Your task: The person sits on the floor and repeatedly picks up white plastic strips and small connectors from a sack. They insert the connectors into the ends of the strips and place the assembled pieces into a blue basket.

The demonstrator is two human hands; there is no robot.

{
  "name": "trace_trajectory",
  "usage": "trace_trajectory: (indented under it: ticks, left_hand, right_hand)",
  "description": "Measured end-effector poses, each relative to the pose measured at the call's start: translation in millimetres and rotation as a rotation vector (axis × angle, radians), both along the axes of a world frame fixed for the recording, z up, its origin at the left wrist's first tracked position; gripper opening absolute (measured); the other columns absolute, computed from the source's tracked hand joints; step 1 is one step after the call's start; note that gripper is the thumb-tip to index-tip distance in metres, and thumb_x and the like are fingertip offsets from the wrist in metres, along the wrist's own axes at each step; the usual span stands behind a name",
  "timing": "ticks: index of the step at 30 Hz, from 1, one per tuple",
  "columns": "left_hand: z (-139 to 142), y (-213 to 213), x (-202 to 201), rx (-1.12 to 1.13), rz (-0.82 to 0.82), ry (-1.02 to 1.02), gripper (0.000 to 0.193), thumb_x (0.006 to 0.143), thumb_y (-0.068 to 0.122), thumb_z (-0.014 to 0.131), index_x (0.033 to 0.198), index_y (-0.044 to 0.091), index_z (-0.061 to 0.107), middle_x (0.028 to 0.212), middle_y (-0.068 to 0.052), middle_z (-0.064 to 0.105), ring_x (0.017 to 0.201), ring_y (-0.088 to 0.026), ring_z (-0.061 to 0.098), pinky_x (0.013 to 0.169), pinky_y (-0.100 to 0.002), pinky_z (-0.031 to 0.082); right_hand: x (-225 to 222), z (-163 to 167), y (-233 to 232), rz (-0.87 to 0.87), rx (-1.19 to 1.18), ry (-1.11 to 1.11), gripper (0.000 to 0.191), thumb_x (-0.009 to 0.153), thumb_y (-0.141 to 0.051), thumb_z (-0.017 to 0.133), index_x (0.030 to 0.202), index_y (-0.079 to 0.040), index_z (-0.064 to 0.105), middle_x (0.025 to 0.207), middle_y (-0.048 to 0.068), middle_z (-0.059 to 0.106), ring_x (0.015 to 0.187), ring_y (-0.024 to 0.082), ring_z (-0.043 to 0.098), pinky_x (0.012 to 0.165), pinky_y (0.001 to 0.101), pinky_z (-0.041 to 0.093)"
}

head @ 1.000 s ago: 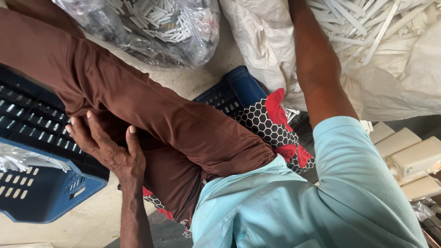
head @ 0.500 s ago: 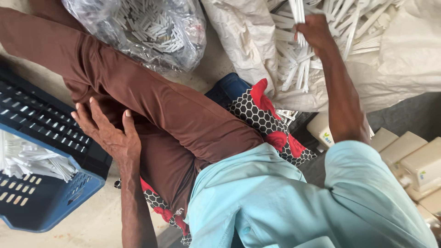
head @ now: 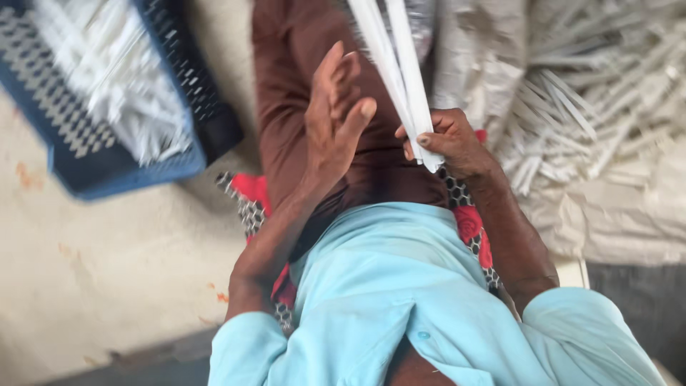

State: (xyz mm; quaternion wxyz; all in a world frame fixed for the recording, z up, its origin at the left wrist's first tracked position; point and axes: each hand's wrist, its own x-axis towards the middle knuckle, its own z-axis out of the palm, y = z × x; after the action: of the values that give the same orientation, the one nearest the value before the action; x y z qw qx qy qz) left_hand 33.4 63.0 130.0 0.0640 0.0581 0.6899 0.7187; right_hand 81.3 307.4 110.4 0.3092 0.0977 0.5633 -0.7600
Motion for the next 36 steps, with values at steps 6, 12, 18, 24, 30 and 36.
trace_trajectory:
  ticks: [6,12,18,24,30,36]
  left_hand:
    - [-14.7,-57.1,26.5,0.433,0.144,-0.290,0.040,0.105,0.023,0.066,0.134,-0.003,0.057,0.123,-0.017,0.074,0.111,-0.023,0.075,0.097,-0.038,0.061]
    - [-24.6,-110.3,48.3,0.358,0.446,-0.097,0.030,0.104,0.021,0.073,0.115,-0.004,0.061,0.092,-0.011,0.068,0.080,-0.019,0.071,0.074,-0.036,0.065]
    - [-10.6,-120.1,50.2,-0.304,0.270,0.076,0.028,0.105,0.031,0.062,0.102,0.003,0.057,0.079,-0.005,0.055,0.065,-0.014,0.062,0.058,-0.031,0.055]
    - [-1.1,-108.2,53.7,-0.868,-0.226,0.312,0.037,0.102,0.040,0.068,0.101,0.004,0.057,0.074,-0.014,0.060,0.070,-0.027,0.065,0.064,-0.044,0.055]
    - [-6.1,-91.7,62.9,-0.636,-0.417,-0.165,0.036,0.097,0.034,0.070,0.110,0.004,0.054,0.088,-0.015,0.075,0.071,-0.027,0.073,0.069,-0.044,0.057]
    - [-22.7,-88.7,61.8,-0.596,-0.183,-0.108,0.025,0.092,0.017,0.079,0.103,0.002,0.063,0.083,-0.014,0.075,0.072,-0.025,0.073,0.068,-0.042,0.054]
  right_hand:
    - [-14.9,8.5,-75.2,0.335,0.152,0.150,0.032,0.099,-0.023,0.070,0.117,0.003,0.072,0.096,0.009,0.075,0.084,0.011,0.069,0.075,0.0257,0.057]
    - [-1.3,15.7,-72.3,0.037,0.132,0.203,0.026,0.105,-0.016,0.067,0.120,0.005,0.066,0.108,0.014,0.076,0.100,0.018,0.076,0.092,0.0330,0.063]
    - [-1.6,25.6,-77.4,0.305,0.477,0.268,0.025,0.105,-0.021,0.066,0.114,0.000,0.072,0.085,0.013,0.072,0.073,0.019,0.067,0.066,0.0344,0.055]
    - [-17.1,54.2,-81.6,0.908,0.858,0.651,0.034,0.101,-0.037,0.068,0.117,-0.008,0.077,0.080,0.015,0.073,0.066,0.026,0.067,0.065,0.0411,0.051]
    - [-32.4,10.4,-32.4,0.488,0.500,0.578,0.024,0.105,-0.025,0.068,0.110,-0.002,0.073,0.097,0.012,0.074,0.086,0.024,0.070,0.081,0.0391,0.055]
    - [-25.4,-65.3,13.3,-0.448,-0.262,-0.132,0.013,0.101,-0.007,0.057,0.112,-0.003,0.063,0.103,0.017,0.072,0.088,0.026,0.072,0.079,0.0399,0.059]
